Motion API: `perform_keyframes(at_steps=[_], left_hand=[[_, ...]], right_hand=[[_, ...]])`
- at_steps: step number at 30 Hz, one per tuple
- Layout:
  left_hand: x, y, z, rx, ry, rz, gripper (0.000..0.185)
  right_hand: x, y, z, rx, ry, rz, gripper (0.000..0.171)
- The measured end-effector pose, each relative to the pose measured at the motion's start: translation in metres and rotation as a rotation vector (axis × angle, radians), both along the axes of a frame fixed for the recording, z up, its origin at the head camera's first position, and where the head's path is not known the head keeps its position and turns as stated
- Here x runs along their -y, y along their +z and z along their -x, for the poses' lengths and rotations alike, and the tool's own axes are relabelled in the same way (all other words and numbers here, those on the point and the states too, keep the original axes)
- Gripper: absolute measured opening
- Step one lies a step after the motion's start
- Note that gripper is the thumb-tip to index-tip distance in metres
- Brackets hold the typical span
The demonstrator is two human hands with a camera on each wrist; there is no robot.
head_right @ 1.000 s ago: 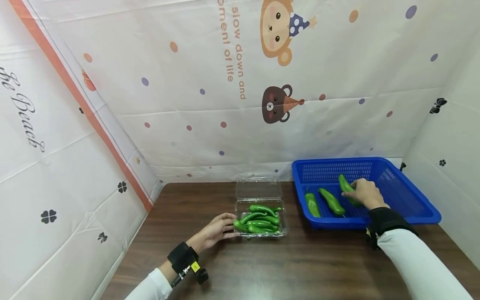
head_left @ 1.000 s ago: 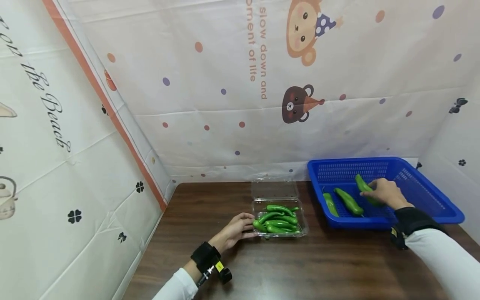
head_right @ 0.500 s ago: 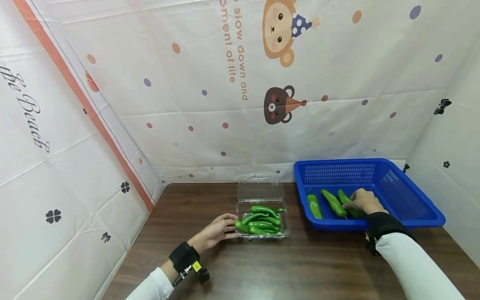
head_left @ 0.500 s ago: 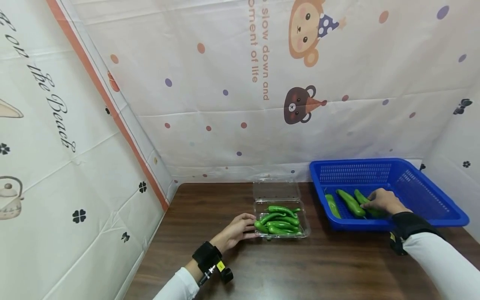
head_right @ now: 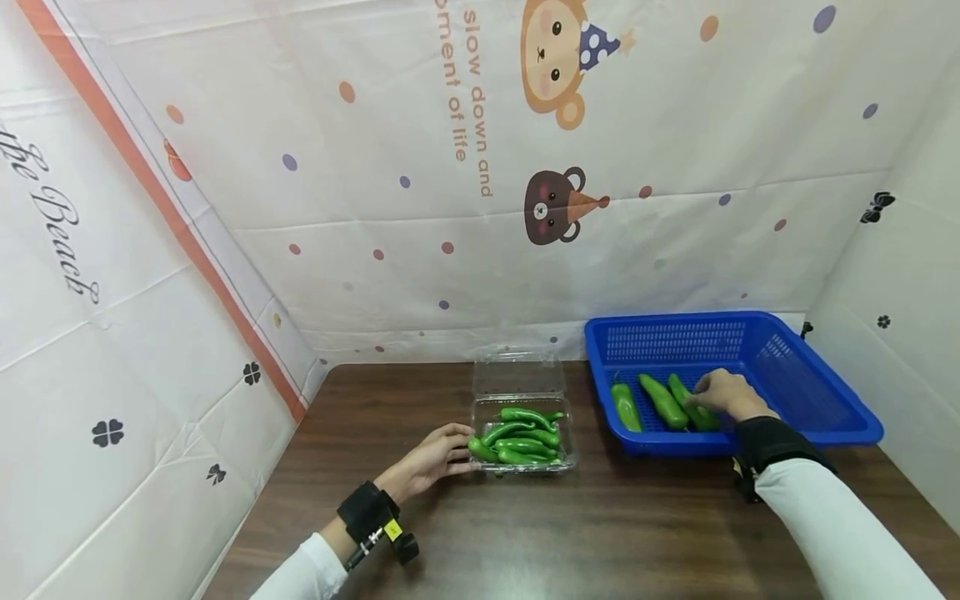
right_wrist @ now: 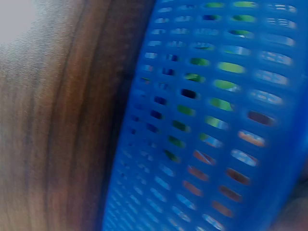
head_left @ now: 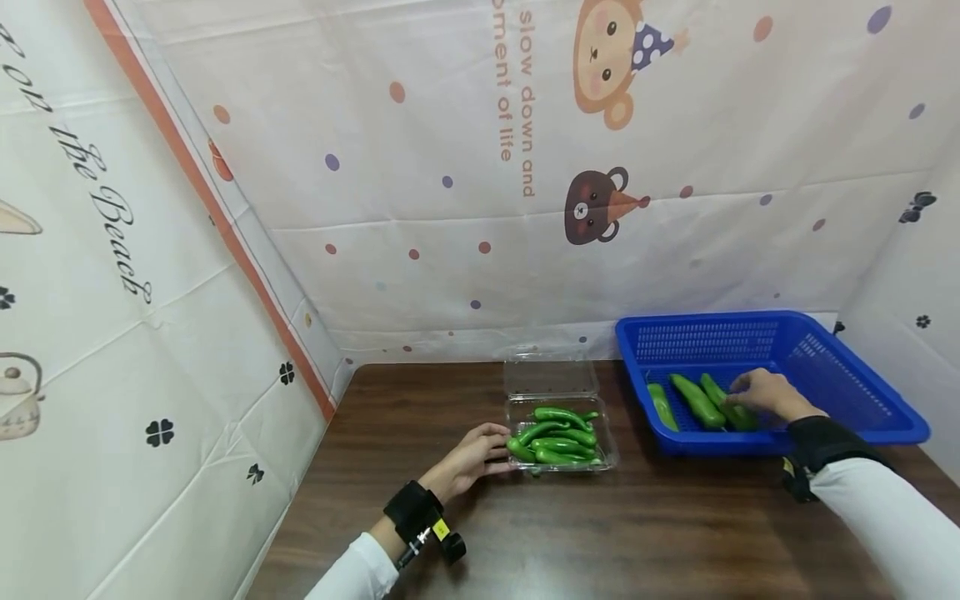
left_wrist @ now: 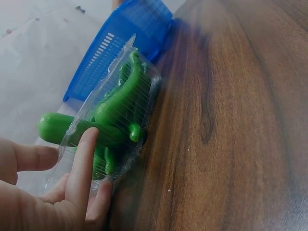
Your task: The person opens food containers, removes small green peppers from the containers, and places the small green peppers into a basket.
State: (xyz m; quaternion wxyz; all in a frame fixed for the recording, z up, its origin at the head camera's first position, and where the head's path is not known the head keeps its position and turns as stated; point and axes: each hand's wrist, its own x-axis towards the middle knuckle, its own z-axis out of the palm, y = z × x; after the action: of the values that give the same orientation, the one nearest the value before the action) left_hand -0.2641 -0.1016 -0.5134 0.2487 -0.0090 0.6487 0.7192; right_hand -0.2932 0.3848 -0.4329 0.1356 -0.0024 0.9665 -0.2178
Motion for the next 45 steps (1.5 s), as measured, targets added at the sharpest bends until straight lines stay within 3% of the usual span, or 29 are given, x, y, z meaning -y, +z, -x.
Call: perform_keyframes(at_steps=[3, 7, 13, 19, 25, 30, 35, 45], left_hand=[[0.0, 0.0, 0.0, -0.001, 0.002, 0.001, 0.032], [0.001, -0.001, -0.001, -0.005, 0.007, 0.005, 0.03], [0.001, 0.0, -0.001, -0.009, 0.006, 0.003, 0.029], [0.0, 0.001, 0.0, -0.012, 0.001, -0.001, 0.03], [-0.001, 0.0, 0.0, -0.002, 0.003, 0.0, 0.034], [-0.001, 0.0, -0.001, 0.002, 0.004, -0.002, 0.034], [-0.001, -0.001, -0.002, -0.011, 0.0, -0.01, 0.034], [-0.002, -0.002, -0.001, -0.01, 0.005, -0.011, 0.032]], right_hand=[[0.003, 0.012, -0.001, -0.088, -0.005, -0.016, 0.054], [0.013, 0.029, 0.001, -0.293, -0.021, -0.024, 0.054], [0.058, 0.059, 0.007, -0.526, -0.028, 0.011, 0.057], [0.114, 0.084, 0.003, -0.624, 0.027, 0.047, 0.058], [0.162, 0.09, -0.01, -0.692, 0.152, 0.093, 0.052], [0.196, 0.082, -0.021, -0.726, 0.224, 0.081, 0.05], [0.222, 0.061, -0.031, -0.687, 0.27, 0.071, 0.052], [0.257, -0.01, -0.056, -0.548, 0.368, 0.175, 0.044]])
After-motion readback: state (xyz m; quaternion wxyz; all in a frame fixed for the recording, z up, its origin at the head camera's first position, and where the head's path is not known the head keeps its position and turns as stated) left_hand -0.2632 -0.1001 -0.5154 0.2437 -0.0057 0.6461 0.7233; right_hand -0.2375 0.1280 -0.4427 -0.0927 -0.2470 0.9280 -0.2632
